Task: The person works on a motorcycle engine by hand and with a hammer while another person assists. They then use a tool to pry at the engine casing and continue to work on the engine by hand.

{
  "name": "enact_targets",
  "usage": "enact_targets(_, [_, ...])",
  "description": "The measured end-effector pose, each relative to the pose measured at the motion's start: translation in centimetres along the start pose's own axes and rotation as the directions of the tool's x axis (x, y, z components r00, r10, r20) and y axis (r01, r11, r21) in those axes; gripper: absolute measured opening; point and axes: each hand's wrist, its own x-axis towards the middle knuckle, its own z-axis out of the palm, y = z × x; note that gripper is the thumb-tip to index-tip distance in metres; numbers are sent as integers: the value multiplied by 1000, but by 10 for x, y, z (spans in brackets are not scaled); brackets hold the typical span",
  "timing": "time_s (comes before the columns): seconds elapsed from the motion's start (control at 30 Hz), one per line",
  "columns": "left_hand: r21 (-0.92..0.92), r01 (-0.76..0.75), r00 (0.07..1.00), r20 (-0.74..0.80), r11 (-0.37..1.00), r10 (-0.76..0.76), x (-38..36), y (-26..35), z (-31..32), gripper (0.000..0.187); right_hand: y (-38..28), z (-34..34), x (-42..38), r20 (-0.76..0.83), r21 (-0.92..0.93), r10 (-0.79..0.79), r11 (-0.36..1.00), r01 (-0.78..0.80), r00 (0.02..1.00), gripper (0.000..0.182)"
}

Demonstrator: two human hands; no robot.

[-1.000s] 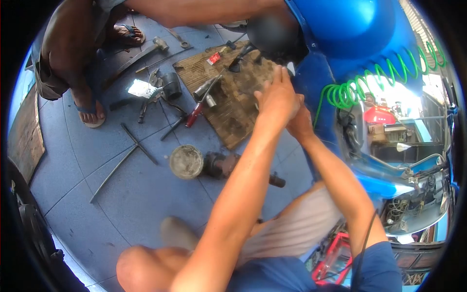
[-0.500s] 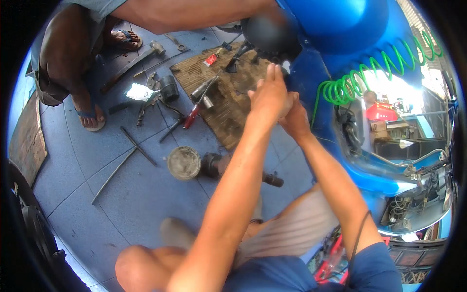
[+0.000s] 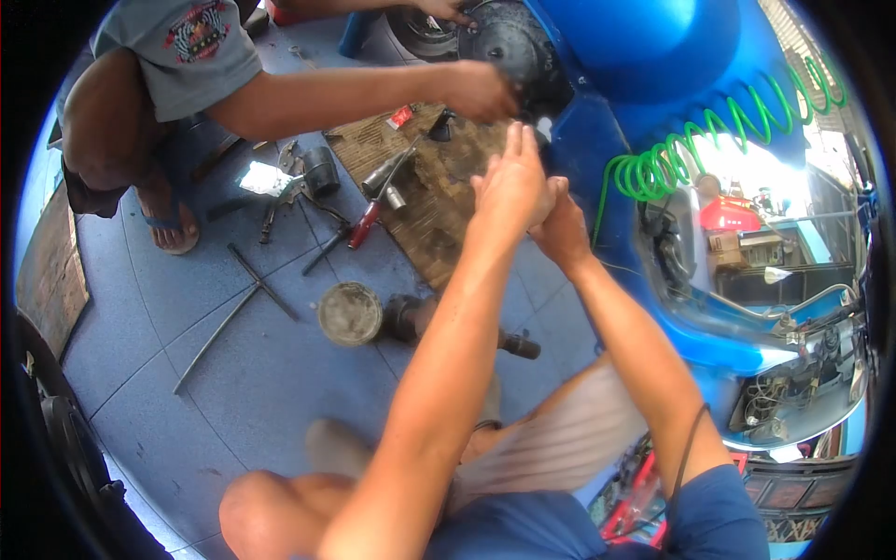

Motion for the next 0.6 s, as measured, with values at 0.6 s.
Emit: enact_targets(0.6, [1, -26, 1000, -14, 1000, 26, 0, -3, 1, 97, 1, 1, 1, -2, -9, -5, 1000, 5, 1000, 38])
